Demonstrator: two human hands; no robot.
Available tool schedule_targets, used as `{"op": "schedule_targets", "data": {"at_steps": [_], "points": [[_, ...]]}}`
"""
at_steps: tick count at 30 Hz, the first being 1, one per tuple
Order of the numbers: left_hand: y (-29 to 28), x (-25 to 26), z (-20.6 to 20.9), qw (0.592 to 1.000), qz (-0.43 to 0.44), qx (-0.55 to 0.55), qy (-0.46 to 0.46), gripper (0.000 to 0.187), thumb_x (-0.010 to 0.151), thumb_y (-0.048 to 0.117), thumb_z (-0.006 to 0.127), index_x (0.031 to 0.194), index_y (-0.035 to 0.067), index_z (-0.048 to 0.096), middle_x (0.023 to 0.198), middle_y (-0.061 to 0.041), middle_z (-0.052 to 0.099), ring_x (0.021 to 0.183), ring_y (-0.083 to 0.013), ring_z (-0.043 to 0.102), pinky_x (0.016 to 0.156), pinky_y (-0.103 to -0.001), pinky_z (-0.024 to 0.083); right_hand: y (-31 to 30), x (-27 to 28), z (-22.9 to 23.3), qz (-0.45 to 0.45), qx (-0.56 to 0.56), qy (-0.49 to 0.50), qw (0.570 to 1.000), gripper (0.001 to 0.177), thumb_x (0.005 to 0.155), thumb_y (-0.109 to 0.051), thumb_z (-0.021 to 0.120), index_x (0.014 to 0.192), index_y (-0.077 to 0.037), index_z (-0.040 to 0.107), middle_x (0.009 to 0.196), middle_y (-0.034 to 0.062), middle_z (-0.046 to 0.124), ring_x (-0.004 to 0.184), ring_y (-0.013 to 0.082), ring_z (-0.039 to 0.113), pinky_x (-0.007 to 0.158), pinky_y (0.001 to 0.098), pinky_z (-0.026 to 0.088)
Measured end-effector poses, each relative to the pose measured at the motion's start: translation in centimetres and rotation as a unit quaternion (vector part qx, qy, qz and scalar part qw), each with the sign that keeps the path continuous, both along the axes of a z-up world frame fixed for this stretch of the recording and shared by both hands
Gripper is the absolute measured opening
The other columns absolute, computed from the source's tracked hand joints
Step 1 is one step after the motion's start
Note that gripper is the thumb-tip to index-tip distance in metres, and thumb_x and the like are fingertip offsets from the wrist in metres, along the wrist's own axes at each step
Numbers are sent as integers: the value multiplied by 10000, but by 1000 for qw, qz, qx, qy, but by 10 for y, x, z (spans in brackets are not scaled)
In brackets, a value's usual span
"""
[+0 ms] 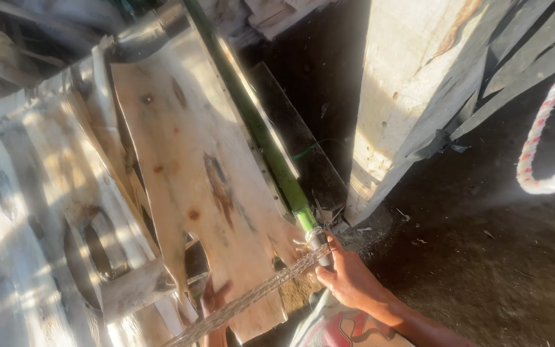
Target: Sort and organize thin wood veneer strips at a woodworking station.
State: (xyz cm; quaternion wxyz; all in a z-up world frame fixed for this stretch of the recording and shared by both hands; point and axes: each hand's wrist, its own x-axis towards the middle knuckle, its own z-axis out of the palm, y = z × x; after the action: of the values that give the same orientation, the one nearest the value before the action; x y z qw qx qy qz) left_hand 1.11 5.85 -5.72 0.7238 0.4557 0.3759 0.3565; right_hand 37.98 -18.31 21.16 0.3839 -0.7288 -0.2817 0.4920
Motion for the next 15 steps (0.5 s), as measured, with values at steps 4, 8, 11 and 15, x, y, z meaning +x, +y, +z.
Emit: {"op": "schedule_targets", "data": {"at_steps": [4, 8, 11, 15], "points": [[13, 0, -7, 999, 24, 0, -23, 605, 928, 73, 561, 1497, -65, 408, 1473, -98, 575, 1284, -224, 587, 1061, -446, 494, -2, -1, -25, -12, 20, -7, 1000, 709, 911, -144, 606, 1521, -144, 245, 808, 131, 758, 574, 221, 718, 547, 382, 599], [-7, 1, -18, 992, -14, 25, -122, 677, 926, 149, 633, 1520, -78, 401, 1458, -180, 587, 1284, -282, 608, 1079, -443, 493, 1, 0, -2, -10, 4, -21, 1000, 767, 911, -159, 587, 1586, -182, 224, 824, 135, 716, 559, 257, 664, 502, 435, 582], [10, 14, -27, 975, -56, 66, -207, 743, 929, 211, 689, 1539, -82, 383, 1452, -236, 589, 1296, -325, 614, 1090, -435, 494, 5, 5, 8, -20, 25, 14, 999, 678, 909, -132, 590, 1512, -158, 281, 848, 102, 717, 542, 264, 676, 523, 413, 571], [-18, -6, -41, 988, -10, 42, -148, 768, 897, 210, 701, 1533, -85, 386, 1457, -239, 589, 1290, -324, 621, 1081, -418, 523, -2, -5, -25, 10, 23, -26, 999, 724, 919, -135, 602, 1544, -137, 237, 803, 138, 713, 557, 230, 673, 512, 385, 584]]}}
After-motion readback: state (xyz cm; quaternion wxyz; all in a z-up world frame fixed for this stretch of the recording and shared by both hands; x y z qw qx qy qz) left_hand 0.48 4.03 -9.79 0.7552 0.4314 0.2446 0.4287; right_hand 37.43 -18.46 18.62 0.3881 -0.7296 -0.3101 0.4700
